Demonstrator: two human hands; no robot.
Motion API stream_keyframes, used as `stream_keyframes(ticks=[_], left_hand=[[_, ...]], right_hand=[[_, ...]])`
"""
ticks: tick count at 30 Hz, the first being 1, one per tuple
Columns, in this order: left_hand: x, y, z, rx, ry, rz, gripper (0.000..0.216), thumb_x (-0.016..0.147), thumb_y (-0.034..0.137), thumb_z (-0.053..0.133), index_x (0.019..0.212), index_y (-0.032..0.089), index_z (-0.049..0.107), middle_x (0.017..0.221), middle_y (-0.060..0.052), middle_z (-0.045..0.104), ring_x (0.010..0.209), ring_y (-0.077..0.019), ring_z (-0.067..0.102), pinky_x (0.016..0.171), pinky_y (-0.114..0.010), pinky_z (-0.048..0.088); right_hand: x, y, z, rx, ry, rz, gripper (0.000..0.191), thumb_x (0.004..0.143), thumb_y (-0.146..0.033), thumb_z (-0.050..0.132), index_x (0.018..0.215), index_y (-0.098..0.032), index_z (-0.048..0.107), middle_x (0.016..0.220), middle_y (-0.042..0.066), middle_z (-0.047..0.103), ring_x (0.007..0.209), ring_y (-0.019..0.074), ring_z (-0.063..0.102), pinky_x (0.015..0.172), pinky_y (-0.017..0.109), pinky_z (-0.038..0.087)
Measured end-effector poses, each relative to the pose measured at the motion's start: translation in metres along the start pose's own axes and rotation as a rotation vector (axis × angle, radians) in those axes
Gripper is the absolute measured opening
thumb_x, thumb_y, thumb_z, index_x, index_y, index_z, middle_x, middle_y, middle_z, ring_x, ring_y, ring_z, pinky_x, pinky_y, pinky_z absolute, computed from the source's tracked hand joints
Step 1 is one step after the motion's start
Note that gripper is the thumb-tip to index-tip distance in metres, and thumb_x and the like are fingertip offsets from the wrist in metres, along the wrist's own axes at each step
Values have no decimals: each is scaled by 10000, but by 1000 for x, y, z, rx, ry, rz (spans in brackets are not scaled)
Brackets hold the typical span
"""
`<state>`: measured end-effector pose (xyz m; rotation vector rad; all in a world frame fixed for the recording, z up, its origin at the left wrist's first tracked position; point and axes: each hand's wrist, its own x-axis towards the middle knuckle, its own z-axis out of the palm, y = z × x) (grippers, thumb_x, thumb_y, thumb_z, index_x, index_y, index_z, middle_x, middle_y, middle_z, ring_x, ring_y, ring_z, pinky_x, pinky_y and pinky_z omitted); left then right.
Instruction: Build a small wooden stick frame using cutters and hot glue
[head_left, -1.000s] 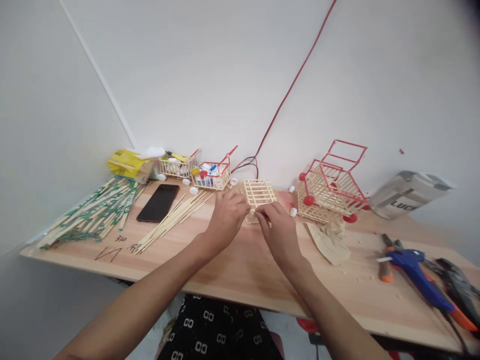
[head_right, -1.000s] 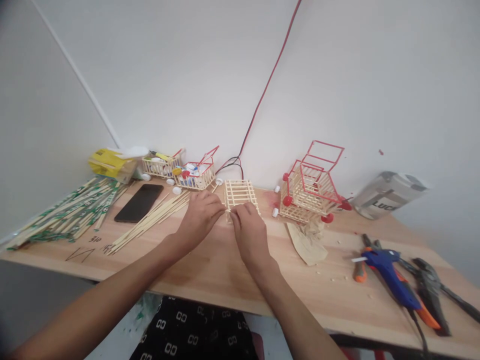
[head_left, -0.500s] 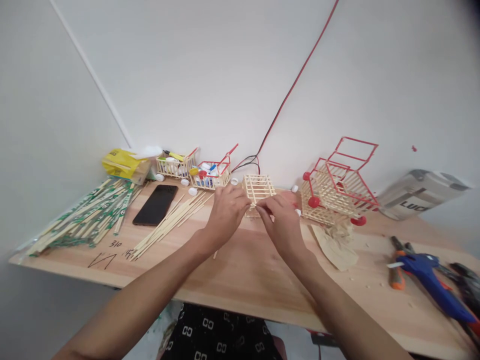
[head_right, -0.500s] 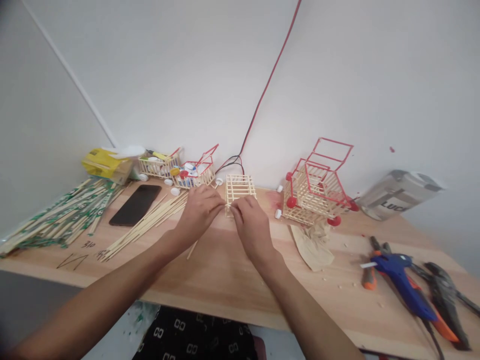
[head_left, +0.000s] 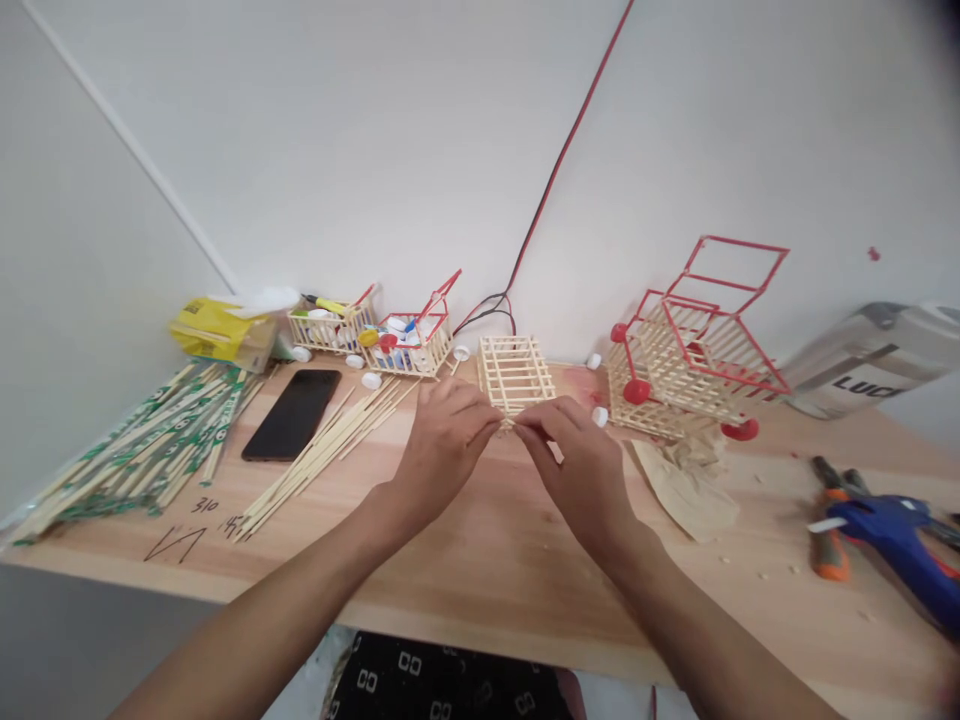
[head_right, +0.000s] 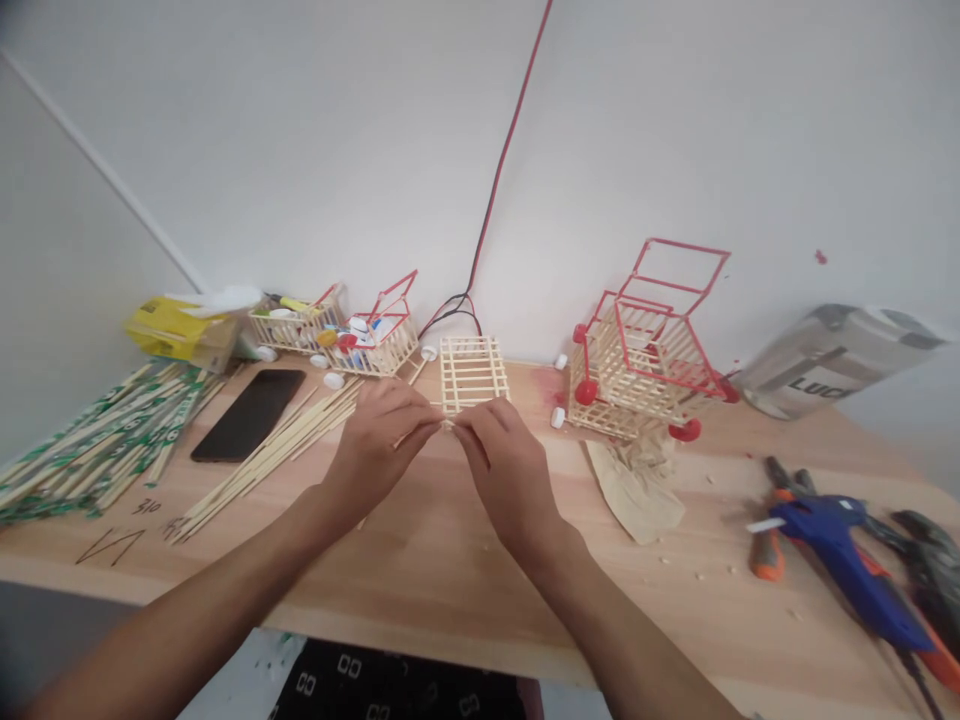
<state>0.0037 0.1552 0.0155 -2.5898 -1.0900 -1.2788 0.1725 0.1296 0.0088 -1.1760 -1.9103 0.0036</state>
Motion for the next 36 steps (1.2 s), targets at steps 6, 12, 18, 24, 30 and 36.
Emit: stream_keyframes(ticks=[6, 12, 18, 24, 30, 36], left_hand=[[-2, 1, 2, -16, -39, -18, 141, 913, 205, 530, 838, 180, 647, 823, -23, 653, 839, -174, 510, 761, -334, 351], [-3, 0, 1, -27, -58, -23, 155, 921, 210, 518, 830, 177, 640, 823, -28, 650, 839, -178, 510, 768, -342, 360], [-6, -4, 1, -29, -77, -19, 138, 918, 198, 522, 846, 177, 638, 843, -23, 651, 854, -176, 507, 783, -343, 361], [-7, -8, 1, -49, -69, -27, 96, 897, 205, 559, 860, 179, 644, 850, -24, 667, 853, -174, 528, 779, -333, 377], [-6, -8, 1, -34, -53, -18, 94, 887, 210, 580, 852, 180, 662, 853, -19, 678, 856, -173, 530, 790, -340, 373], [-5, -6, 0, -13, -29, 15, 99, 887, 189, 575, 850, 174, 666, 837, -21, 673, 837, -173, 525, 777, -339, 377]], right_hand=[[-3, 3, 1, 7, -23, 11, 105, 902, -169, 514, 844, -203, 594, 832, 29, 592, 785, 151, 560, 699, 269, 445], [-4, 3, 4, 14, -23, 18, 112, 901, -164, 515, 834, -202, 597, 823, 29, 595, 769, 148, 565, 693, 268, 454], [-5, 2, 7, 18, -35, 21, 101, 900, -159, 528, 835, -191, 597, 824, 25, 591, 771, 143, 570, 694, 261, 453], [-5, 3, 8, 17, -35, 34, 87, 897, -165, 539, 847, -198, 602, 833, 20, 595, 775, 139, 576, 694, 253, 452], [-5, 2, 8, 35, -29, 37, 86, 892, -154, 546, 852, -194, 609, 832, 19, 596, 773, 134, 572, 694, 246, 451], [-5, 3, 8, 43, -25, 26, 84, 889, -140, 552, 850, -186, 610, 827, 18, 588, 772, 131, 565, 696, 243, 450]])
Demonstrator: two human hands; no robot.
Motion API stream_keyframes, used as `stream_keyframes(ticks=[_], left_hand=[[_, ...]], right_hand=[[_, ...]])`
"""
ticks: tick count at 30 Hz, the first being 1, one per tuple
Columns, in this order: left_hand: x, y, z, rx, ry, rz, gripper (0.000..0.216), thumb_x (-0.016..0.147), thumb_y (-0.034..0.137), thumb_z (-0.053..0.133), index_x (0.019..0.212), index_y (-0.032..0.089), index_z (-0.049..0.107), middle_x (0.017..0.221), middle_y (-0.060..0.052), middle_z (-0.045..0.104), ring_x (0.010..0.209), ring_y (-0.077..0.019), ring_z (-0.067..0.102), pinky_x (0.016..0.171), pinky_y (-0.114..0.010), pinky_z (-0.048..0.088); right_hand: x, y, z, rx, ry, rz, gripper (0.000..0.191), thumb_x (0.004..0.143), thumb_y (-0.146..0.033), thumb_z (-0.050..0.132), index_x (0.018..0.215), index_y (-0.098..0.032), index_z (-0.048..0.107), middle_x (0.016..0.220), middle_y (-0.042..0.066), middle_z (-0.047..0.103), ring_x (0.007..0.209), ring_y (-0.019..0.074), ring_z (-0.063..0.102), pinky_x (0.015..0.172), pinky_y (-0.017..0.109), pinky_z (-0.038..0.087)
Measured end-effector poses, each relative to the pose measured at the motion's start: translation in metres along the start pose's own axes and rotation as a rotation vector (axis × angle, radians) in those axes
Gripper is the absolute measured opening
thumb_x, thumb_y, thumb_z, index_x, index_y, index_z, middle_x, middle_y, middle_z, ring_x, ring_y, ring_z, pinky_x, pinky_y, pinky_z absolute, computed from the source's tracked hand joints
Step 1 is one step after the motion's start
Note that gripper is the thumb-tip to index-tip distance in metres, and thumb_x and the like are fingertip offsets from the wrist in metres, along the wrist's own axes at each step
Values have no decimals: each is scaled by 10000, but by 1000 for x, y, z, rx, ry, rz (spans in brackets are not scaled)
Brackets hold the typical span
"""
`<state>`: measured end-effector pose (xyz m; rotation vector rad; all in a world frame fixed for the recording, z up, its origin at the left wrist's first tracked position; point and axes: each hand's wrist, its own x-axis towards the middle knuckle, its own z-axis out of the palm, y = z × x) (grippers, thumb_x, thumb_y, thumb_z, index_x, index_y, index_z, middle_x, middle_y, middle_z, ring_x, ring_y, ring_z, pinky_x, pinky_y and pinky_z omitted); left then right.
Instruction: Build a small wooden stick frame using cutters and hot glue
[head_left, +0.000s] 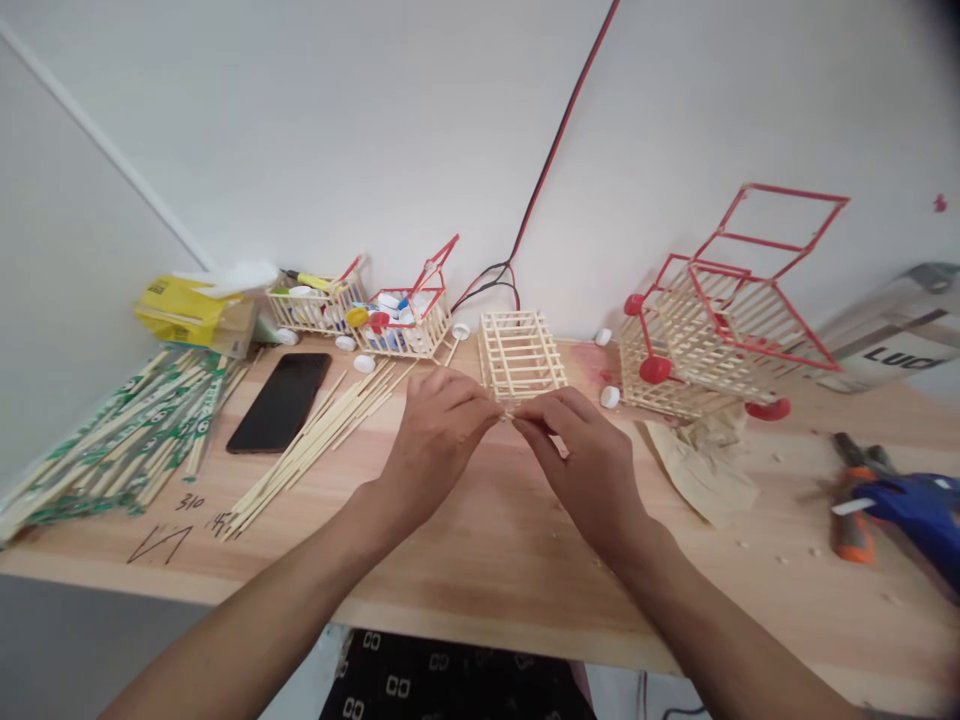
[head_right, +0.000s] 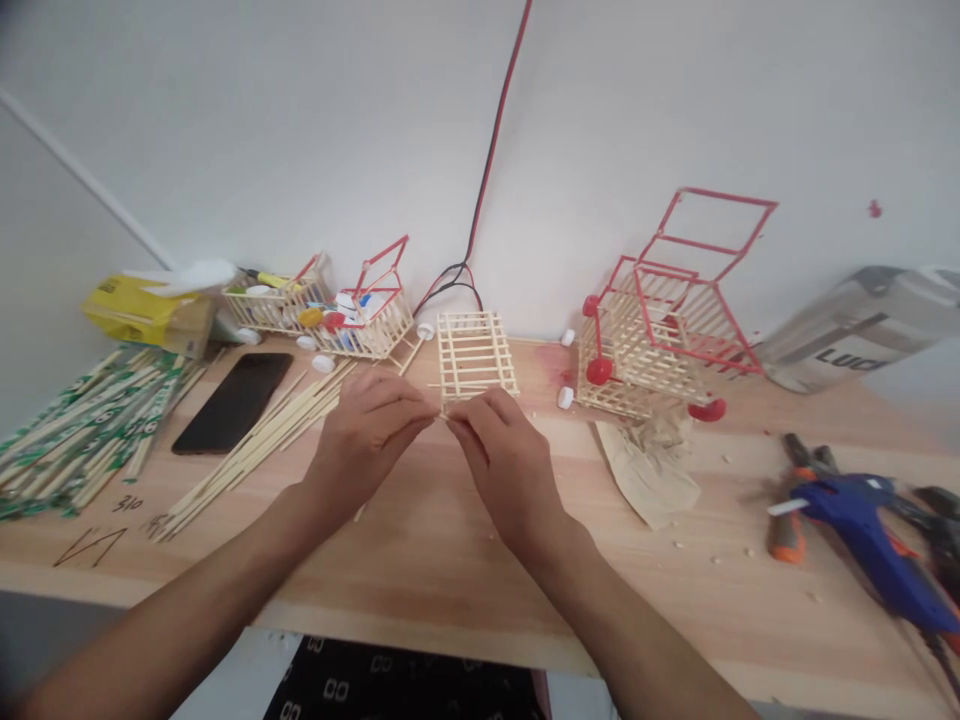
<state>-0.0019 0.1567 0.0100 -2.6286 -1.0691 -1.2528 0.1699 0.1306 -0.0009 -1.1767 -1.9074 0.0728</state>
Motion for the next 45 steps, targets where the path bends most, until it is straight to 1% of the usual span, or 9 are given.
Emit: stream_keyframes(ticks=[5, 8, 12, 25, 29, 32, 34, 38, 45], left_hand=[[-1, -1, 1, -11, -8, -2, 88, 884, 180, 576, 856, 163, 658, 839, -26, 666, 840, -175, 536, 777, -336, 389], [-2, -1, 1, -20, 1, -11, 88, 887, 193, 574, 904, 166, 656, 851, -28, 668, 844, -174, 542, 781, -335, 395], [-1, -2, 2, -26, 25, 31, 111, 883, 187, 582, 949, 186, 671, 845, -23, 670, 823, -168, 543, 758, -326, 396], [-3, -1, 3, 20, 32, 37, 99, 881, 182, 583, 890, 186, 681, 827, -19, 669, 819, -171, 519, 758, -338, 380], [-3, -2, 3, -11, 21, 13, 94, 895, 195, 564, 898, 186, 657, 833, -19, 663, 823, -166, 529, 765, -330, 385], [-3, -3, 3, -48, 22, -44, 55, 871, 193, 598, 916, 170, 619, 818, -16, 645, 815, -166, 541, 759, -322, 393], [-3, -3, 2, -45, 14, -74, 32, 852, 186, 622, 865, 167, 599, 791, -9, 631, 799, -166, 540, 748, -317, 392], [-2, -2, 2, -25, -19, -82, 105, 849, 185, 624, 757, 177, 574, 753, 2, 625, 781, -166, 530, 746, -316, 383], [-3, -3, 3, -64, 12, -60, 76, 869, 212, 601, 808, 172, 619, 794, -19, 655, 801, -164, 556, 741, -307, 417]], right_hand=[[-1, 0, 1, -13, 2, 1, 76, 885, -139, 561, 850, -188, 607, 832, 19, 592, 768, 132, 565, 686, 241, 447], [0, 1, 1, -1, 3, 1, 77, 887, -140, 558, 857, -191, 608, 836, 21, 595, 781, 137, 569, 694, 245, 446], [0, 1, 0, 9, 13, -7, 83, 886, -130, 555, 861, -187, 609, 832, 20, 591, 779, 133, 564, 697, 241, 443], [0, -1, 2, 0, 13, -13, 88, 884, -138, 551, 850, -193, 611, 817, 22, 598, 767, 140, 577, 681, 251, 450], [0, 1, 3, -5, 8, -1, 87, 882, -141, 557, 852, -195, 618, 812, 18, 596, 767, 138, 571, 683, 251, 446], [0, 2, 3, -7, 12, 3, 86, 874, -131, 567, 846, -195, 617, 809, 13, 595, 763, 135, 568, 682, 249, 443], [0, 2, 3, -10, 9, 2, 83, 870, -129, 574, 837, -192, 616, 802, 13, 591, 758, 135, 566, 678, 248, 440], [1, 2, 3, -13, 8, -3, 82, 870, -131, 574, 831, -191, 613, 794, 14, 590, 754, 137, 565, 676, 249, 439], [0, 1, 2, -17, 9, 7, 82, 871, -138, 567, 831, -189, 618, 802, 21, 597, 770, 145, 575, 685, 255, 442]])
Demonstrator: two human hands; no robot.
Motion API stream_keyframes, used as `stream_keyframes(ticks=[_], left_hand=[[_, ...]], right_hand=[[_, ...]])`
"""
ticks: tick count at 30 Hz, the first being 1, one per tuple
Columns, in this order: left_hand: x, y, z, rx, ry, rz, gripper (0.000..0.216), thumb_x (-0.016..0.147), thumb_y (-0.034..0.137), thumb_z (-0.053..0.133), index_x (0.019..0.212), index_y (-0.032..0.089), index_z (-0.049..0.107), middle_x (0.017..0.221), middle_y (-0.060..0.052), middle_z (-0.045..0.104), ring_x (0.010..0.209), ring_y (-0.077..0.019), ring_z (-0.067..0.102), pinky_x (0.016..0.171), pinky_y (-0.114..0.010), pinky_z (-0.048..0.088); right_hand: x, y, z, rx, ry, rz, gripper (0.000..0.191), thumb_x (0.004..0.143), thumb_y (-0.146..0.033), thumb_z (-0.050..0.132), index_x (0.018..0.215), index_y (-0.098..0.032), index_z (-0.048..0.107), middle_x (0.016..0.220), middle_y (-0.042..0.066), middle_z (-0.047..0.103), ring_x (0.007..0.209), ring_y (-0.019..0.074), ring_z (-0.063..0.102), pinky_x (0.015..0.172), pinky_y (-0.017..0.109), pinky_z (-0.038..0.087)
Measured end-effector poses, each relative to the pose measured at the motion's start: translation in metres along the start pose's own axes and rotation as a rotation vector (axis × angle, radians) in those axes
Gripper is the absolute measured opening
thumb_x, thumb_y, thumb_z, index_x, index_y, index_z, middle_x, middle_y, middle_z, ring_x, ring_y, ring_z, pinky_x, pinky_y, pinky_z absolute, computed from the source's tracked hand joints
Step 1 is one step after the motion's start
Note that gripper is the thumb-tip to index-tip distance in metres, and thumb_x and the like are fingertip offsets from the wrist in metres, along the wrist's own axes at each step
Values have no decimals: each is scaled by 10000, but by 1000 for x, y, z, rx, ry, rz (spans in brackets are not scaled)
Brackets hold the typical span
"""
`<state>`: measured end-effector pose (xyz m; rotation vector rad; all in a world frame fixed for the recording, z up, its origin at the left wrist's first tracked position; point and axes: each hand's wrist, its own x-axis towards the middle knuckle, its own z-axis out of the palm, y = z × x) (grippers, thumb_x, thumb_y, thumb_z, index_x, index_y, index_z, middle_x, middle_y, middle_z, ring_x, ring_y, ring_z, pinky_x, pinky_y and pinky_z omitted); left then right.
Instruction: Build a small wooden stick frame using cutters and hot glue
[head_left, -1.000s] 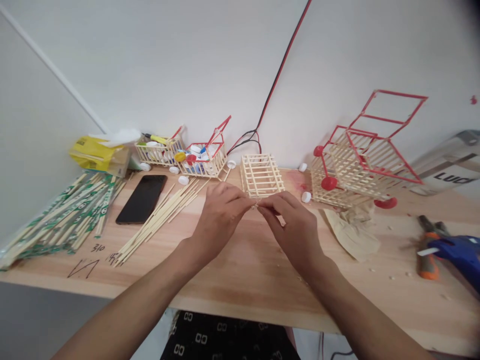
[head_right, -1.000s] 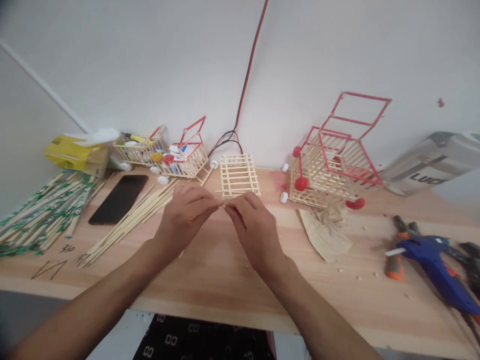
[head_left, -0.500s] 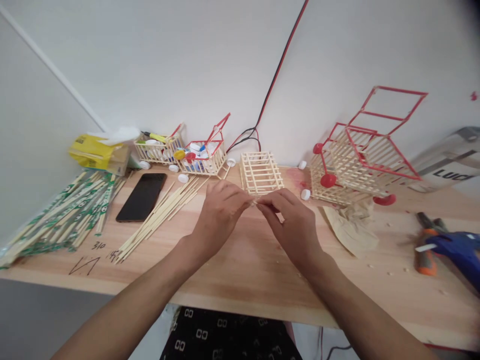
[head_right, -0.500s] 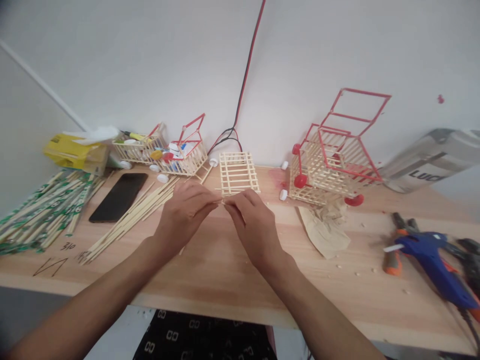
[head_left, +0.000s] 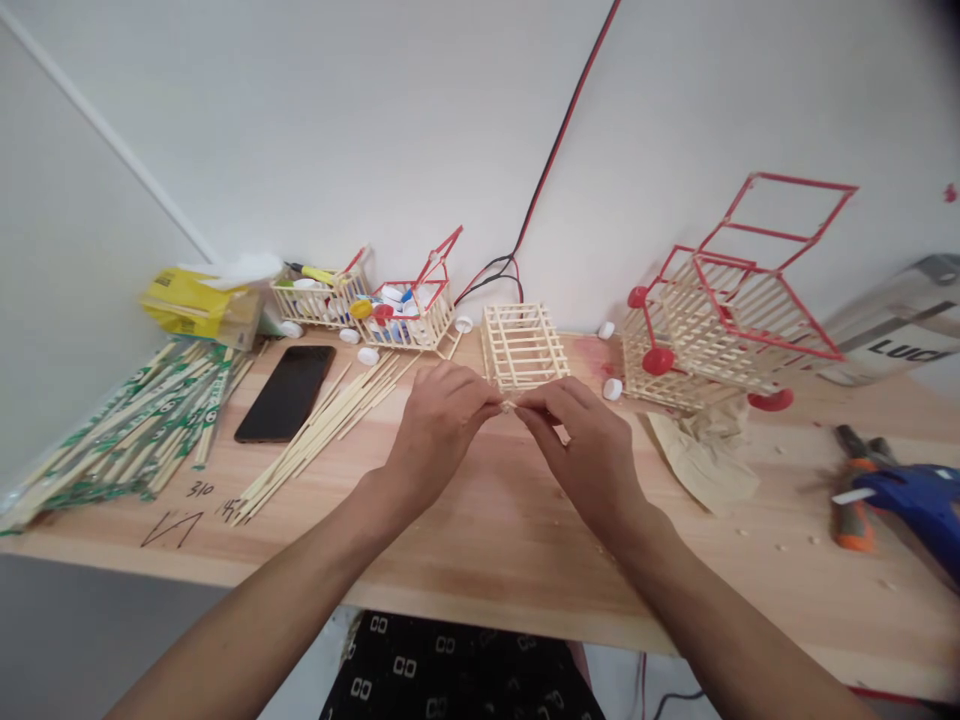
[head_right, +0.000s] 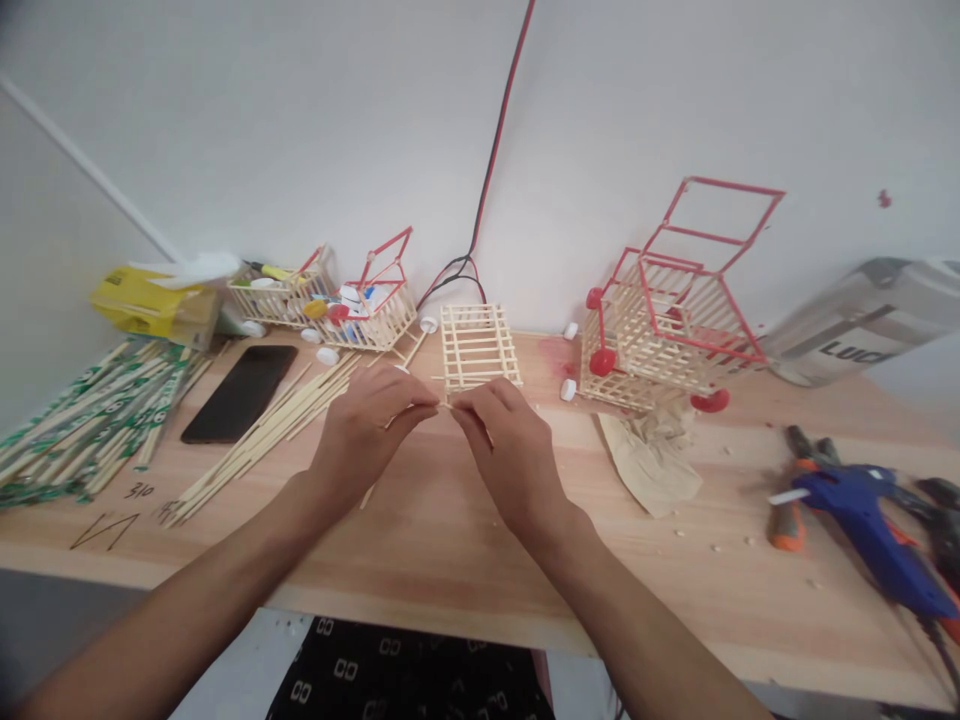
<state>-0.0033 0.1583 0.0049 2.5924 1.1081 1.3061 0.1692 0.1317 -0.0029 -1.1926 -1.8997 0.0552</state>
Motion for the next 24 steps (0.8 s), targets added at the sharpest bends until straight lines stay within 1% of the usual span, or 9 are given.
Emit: stream_keyframes(ticks=[4, 11, 18, 24], left_hand=[[-1, -1, 2, -16, 11, 26, 79, 875, 213, 592, 823, 164, 627, 804, -31, 656, 789, -161, 572, 724, -300, 440], [-1, 0, 2, -14, 5, 30, 86, 872, 177, 587, 793, 158, 615, 783, -29, 643, 770, -154, 571, 713, -284, 446], [-1, 1, 2, -25, -3, 21, 84, 867, 163, 589, 789, 151, 617, 786, -34, 643, 774, -155, 575, 715, -282, 453], [-2, 1, 2, -61, -25, -3, 96, 883, 161, 561, 810, 151, 622, 802, -33, 645, 758, -140, 586, 685, -256, 464]], right_hand=[[0, 0, 0, -4, -7, 0, 94, 881, -154, 549, 833, -200, 615, 803, 28, 599, 766, 156, 576, 682, 269, 451], [-1, 1, 1, 0, -16, -1, 100, 890, -160, 537, 841, -206, 610, 803, 26, 591, 768, 155, 566, 684, 270, 453], [-1, 1, 2, -7, -7, -7, 92, 885, -154, 547, 829, -197, 607, 792, 23, 589, 755, 149, 564, 673, 262, 446], [-1, 0, 0, -2, -12, -3, 99, 887, -155, 539, 835, -204, 607, 803, 29, 596, 765, 158, 572, 673, 272, 452]])
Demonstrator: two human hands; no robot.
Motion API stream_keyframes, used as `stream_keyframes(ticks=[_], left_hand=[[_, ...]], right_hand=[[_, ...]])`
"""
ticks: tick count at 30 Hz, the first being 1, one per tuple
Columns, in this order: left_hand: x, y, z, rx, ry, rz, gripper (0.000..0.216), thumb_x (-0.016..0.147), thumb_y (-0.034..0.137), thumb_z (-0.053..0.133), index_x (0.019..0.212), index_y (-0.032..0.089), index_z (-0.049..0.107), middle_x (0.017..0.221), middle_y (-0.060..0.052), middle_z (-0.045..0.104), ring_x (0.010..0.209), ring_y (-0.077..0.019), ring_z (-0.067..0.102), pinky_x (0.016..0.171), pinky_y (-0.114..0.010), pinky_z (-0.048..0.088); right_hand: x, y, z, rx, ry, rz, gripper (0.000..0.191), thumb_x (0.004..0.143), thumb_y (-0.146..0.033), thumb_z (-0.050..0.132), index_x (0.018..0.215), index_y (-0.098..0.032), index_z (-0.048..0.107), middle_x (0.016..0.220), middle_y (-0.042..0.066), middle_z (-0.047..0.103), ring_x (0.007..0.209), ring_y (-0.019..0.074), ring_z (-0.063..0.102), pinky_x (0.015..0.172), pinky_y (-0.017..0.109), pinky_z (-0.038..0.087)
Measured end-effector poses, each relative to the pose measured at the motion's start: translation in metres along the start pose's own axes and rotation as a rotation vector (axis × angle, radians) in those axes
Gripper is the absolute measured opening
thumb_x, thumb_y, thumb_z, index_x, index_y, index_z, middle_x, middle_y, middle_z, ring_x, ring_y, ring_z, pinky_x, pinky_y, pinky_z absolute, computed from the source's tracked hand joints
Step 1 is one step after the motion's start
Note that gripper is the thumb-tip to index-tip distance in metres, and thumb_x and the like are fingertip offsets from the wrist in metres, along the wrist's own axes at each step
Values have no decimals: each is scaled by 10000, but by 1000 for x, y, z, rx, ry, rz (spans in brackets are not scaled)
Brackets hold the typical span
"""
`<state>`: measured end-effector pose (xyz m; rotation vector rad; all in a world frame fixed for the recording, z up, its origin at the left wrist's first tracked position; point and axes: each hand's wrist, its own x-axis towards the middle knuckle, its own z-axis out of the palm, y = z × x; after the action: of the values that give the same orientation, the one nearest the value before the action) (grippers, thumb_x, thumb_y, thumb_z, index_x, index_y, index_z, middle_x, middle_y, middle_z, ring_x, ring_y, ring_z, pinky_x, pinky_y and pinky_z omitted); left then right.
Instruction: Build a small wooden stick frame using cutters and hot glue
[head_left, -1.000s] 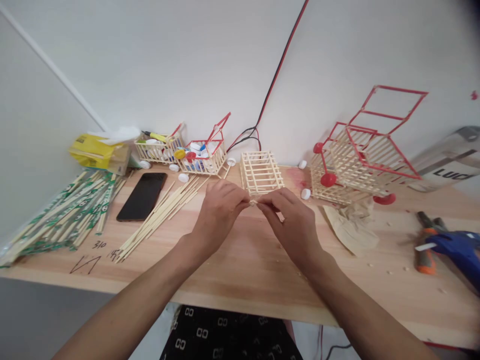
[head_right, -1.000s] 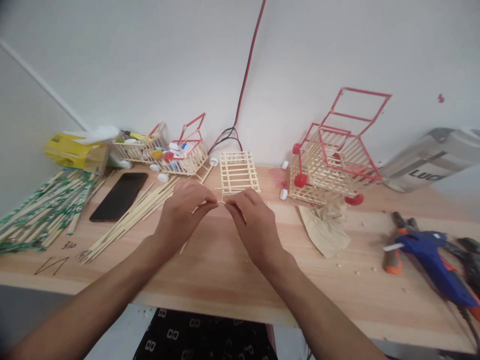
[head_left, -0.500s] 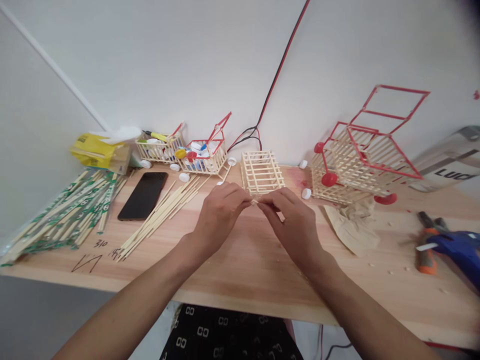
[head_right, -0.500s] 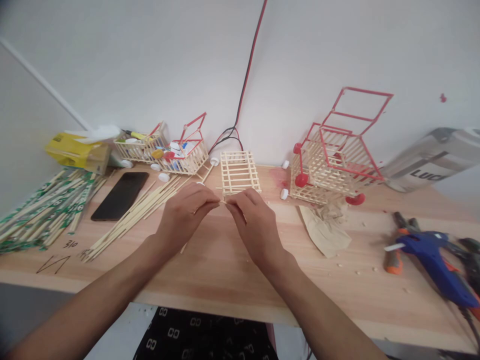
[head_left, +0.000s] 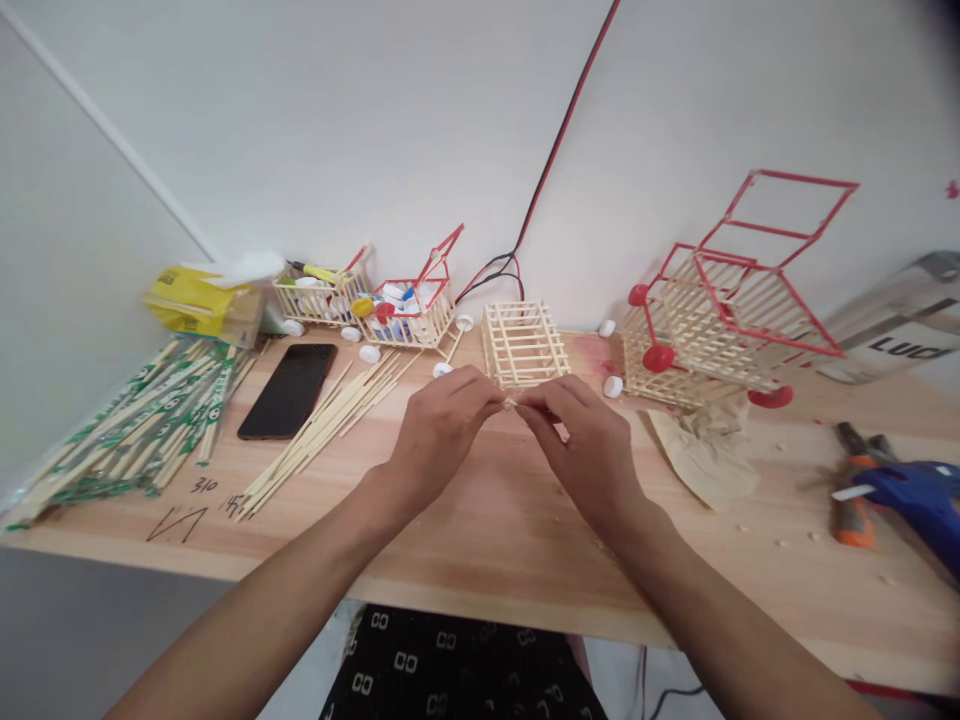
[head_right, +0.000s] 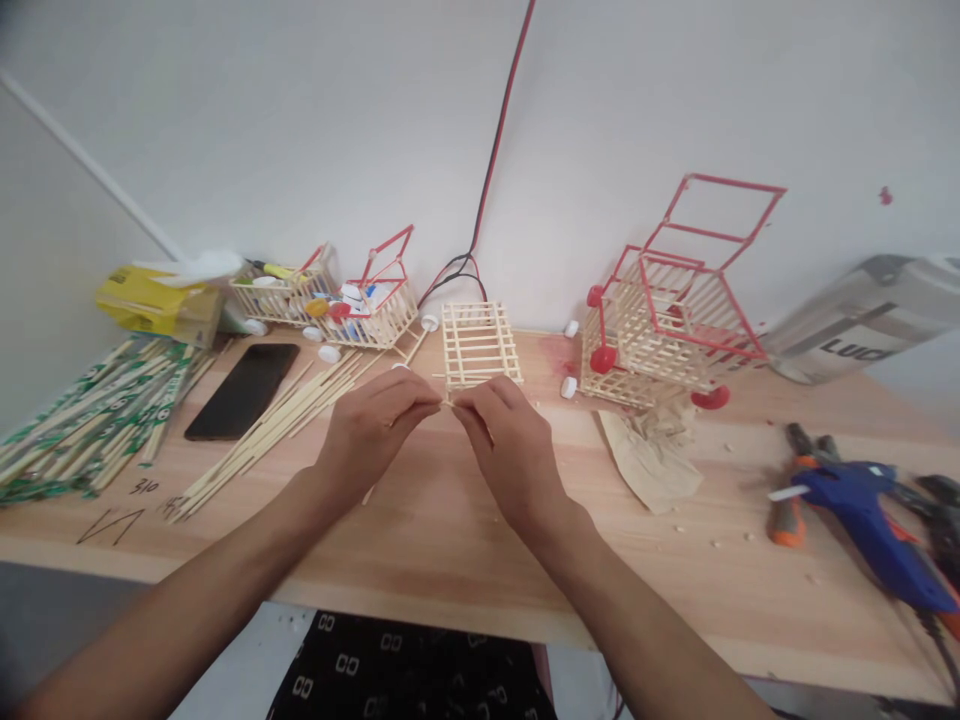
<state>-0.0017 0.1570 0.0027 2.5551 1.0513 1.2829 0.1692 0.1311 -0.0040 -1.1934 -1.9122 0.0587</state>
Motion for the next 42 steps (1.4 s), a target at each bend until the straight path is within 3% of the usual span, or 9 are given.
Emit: stream_keyframes(ticks=[18, 42], left_hand=[[0, 0, -2, -30, -30, 45, 111, 865, 87, 503, 817, 149, 581, 831, -40, 622, 796, -138, 576, 714, -252, 467], [-1, -2, 1, -10, -34, 49, 134, 896, 122, 498, 798, 144, 587, 825, -53, 633, 805, -152, 587, 726, -270, 472]], right_hand=[[-1, 2, 1, -1, 13, 5, 87, 881, -152, 552, 832, -203, 601, 806, 19, 591, 761, 150, 566, 681, 267, 449], [-1, 2, 1, -12, 0, 6, 87, 880, -148, 555, 830, -200, 603, 804, 20, 591, 760, 150, 563, 672, 261, 440]])
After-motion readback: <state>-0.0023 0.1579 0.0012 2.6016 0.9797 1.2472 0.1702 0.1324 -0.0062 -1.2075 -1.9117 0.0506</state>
